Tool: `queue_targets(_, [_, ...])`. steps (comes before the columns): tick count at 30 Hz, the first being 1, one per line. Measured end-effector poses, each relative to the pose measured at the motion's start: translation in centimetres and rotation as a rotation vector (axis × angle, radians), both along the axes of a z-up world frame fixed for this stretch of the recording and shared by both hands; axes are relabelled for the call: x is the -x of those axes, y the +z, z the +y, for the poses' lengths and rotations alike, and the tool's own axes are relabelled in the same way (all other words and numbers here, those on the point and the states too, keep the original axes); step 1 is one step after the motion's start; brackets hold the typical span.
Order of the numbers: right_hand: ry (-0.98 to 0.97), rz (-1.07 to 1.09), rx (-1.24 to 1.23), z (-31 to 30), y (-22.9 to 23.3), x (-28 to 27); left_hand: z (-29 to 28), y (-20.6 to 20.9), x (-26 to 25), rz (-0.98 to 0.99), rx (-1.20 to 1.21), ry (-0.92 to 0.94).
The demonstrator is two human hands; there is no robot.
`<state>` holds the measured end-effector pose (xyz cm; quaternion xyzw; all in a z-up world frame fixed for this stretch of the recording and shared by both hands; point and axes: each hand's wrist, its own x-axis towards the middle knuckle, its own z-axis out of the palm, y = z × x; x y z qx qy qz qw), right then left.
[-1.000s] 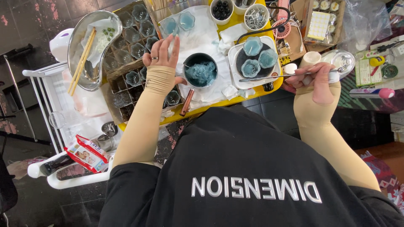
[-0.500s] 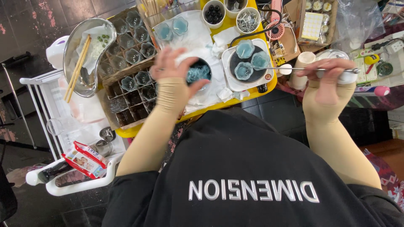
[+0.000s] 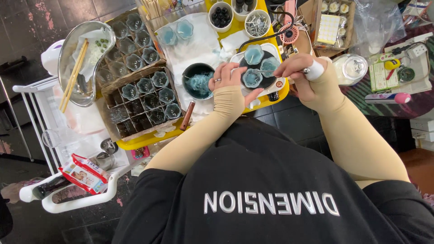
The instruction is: Preparing and decorating candles by scooping and stirring colored wax in glass containers.
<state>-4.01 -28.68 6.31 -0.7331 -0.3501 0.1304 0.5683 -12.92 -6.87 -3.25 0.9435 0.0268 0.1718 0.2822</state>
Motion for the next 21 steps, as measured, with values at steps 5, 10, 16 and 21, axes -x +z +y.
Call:
queue_targets(5, [0.046,-0.164,-0.028,0.5,0.2,-0.4,-0.5,-0.4,-0.1,-0.026,0.030,0.029])
queue_targets(10, [0.043,-0.161,-0.009,0.8,0.2,-0.4,-0.8,-0.3,-0.1,-0.015,0.051,0.051])
queue_targets(16, [0.053,-0.160,-0.016,1.1,0.3,-0.7,-1.3,-0.6,-0.2,-0.038,0.070,0.095])
queue_targets(21, [0.040,-0.175,0.017,1.2,0.1,-0.8,-1.7,-0.6,-0.2,-0.032,0.076,0.135])
